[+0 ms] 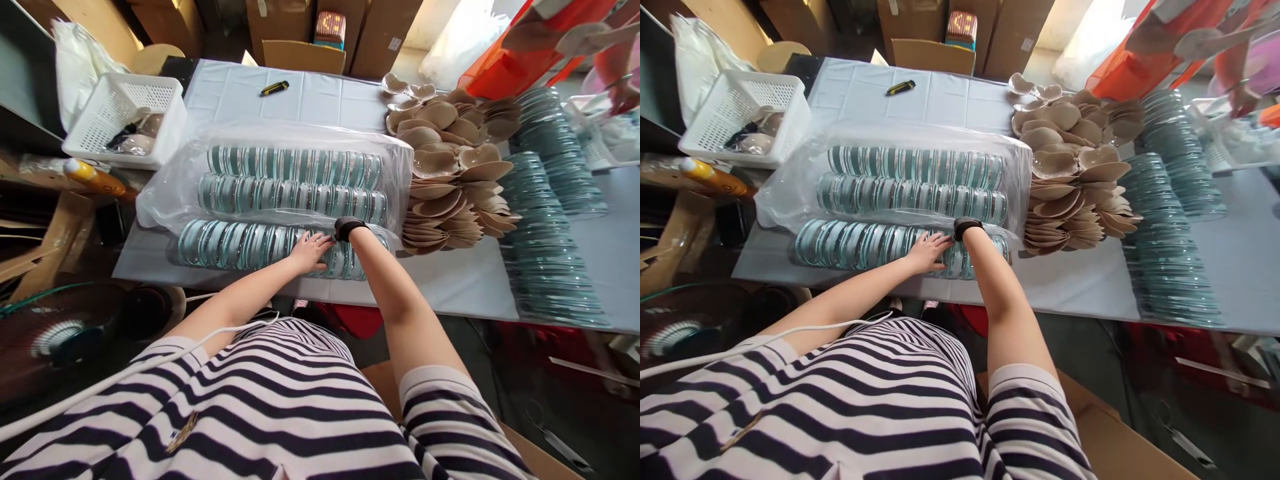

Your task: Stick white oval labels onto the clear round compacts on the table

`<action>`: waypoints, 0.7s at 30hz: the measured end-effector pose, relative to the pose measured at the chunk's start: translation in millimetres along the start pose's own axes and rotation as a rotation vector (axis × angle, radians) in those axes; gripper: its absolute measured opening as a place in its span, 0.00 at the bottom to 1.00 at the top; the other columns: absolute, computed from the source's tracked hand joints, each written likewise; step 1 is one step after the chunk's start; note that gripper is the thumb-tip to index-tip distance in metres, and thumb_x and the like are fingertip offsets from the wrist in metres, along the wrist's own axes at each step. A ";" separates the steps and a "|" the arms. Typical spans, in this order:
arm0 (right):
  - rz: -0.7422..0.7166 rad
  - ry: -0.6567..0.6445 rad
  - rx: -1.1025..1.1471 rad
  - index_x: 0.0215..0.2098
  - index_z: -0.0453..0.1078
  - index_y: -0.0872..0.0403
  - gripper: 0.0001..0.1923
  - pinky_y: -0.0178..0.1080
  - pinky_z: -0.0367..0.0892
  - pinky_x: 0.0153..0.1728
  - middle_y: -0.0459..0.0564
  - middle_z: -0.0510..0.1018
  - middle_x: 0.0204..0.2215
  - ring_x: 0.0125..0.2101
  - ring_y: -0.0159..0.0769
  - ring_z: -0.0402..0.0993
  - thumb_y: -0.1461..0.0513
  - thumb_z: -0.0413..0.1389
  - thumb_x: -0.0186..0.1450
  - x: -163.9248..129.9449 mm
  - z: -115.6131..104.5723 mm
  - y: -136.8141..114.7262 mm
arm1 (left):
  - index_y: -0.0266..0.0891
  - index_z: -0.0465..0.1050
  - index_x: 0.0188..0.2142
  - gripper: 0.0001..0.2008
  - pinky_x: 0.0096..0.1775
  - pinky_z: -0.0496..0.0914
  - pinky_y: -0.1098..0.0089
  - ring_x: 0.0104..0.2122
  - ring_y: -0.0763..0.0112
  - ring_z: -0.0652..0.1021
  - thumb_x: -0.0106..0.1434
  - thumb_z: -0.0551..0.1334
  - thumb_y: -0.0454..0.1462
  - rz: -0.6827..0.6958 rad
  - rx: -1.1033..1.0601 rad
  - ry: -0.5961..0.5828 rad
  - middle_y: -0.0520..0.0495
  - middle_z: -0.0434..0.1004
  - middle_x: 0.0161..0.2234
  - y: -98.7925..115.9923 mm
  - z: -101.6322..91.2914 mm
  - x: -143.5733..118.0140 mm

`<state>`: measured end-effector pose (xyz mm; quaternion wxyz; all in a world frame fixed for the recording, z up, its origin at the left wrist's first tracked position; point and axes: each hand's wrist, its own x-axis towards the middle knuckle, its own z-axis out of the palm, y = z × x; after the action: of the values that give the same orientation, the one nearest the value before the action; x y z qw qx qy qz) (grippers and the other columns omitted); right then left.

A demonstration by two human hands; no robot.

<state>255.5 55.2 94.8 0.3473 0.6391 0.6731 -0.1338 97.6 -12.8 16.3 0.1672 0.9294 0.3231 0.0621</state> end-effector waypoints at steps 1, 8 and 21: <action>-0.010 0.011 -0.007 0.47 0.76 0.60 0.16 0.43 0.70 0.46 0.63 0.80 0.45 0.46 0.46 0.77 0.63 0.59 0.62 -2.6 0.1 -1.9 | 0.48 0.54 0.68 0.38 0.66 0.48 0.46 0.68 0.54 0.57 0.62 0.62 0.51 0.000 0.005 -0.001 0.45 0.54 0.69 0.0 -0.7 -0.3; -0.053 0.235 0.182 0.52 0.73 0.51 0.18 0.42 0.68 0.45 0.59 0.80 0.45 0.46 0.48 0.77 0.58 0.47 0.70 -75.4 98.4 -3.9 | 0.51 0.54 0.68 0.38 0.66 0.48 0.46 0.68 0.55 0.57 0.61 0.63 0.51 -0.007 -0.026 0.024 0.47 0.55 0.69 0.2 2.5 0.7; 0.145 0.382 0.369 0.56 0.71 0.50 0.23 0.37 0.67 0.48 0.54 0.78 0.51 0.50 0.41 0.75 0.55 0.40 0.73 -101.0 164.5 -6.5 | 0.47 0.52 0.69 0.38 0.67 0.43 0.44 0.70 0.52 0.49 0.63 0.61 0.51 0.075 -0.007 0.007 0.43 0.49 0.70 18.1 -7.3 7.0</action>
<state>292.2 -125.9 38.7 0.1003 0.7517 0.6432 -0.1061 111.9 -19.8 29.6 0.1667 0.9401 0.2883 0.0729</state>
